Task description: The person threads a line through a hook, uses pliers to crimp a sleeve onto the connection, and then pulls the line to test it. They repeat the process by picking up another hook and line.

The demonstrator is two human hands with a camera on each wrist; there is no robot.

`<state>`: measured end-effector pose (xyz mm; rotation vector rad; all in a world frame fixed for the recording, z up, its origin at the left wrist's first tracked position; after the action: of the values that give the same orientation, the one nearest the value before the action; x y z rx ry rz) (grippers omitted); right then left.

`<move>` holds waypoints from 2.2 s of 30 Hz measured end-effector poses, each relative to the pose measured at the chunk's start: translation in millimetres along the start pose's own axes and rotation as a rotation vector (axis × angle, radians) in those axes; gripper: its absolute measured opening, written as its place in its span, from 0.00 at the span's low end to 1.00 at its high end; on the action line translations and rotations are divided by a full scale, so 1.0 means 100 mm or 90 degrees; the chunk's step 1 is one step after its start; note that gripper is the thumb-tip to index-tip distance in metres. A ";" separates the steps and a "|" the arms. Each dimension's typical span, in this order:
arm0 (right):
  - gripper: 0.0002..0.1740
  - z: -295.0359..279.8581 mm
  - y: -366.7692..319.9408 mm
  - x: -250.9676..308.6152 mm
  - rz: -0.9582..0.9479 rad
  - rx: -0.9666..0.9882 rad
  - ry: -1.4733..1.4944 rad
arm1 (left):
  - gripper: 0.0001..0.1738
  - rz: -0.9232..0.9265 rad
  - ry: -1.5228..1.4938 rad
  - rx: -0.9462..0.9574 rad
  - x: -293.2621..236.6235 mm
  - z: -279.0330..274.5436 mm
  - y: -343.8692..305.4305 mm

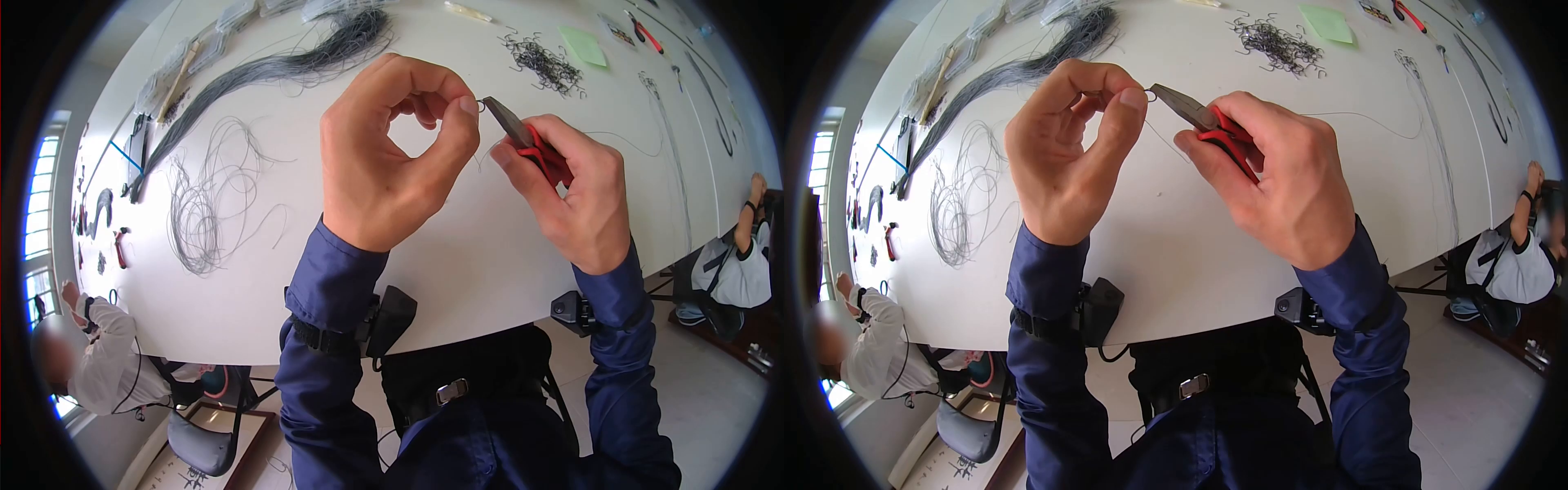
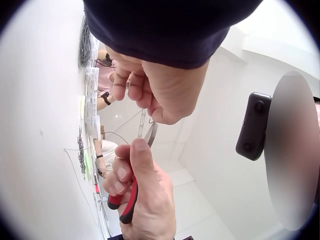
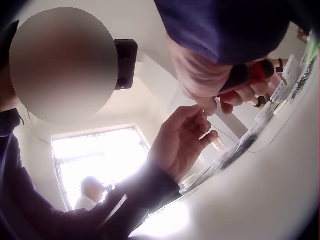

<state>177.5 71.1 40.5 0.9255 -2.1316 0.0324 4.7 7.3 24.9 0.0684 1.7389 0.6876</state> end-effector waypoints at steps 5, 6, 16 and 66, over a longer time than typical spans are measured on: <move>0.17 -0.08 0.11 0.00 0.187 0.119 0.319 | 0.04 0.024 -0.017 0.032 0.01 0.00 0.01; 0.19 -0.08 0.15 -0.02 0.237 0.150 0.427 | 0.04 0.044 -0.001 0.052 0.00 0.00 0.02; 0.15 -0.04 0.23 -0.11 0.256 0.164 0.559 | 0.09 0.011 -0.070 -0.002 0.00 0.05 0.03; 0.08 0.18 0.20 0.09 0.075 -0.070 0.407 | 0.08 -0.331 -0.621 -0.009 0.13 0.18 -0.05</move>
<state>149.7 74.8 39.9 0.6145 -1.5689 0.2359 18.5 15.6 9.3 -0.0546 0.7532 0.1987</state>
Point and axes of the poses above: each hand's wrist, its own y-axis towards the middle knuckle, its own z-axis out of the palm, x = y × z, the point moved 2 cm from there along y, towards the middle knuckle, and after that the axes turned 5 degrees about -y, right-handed, at the moved point
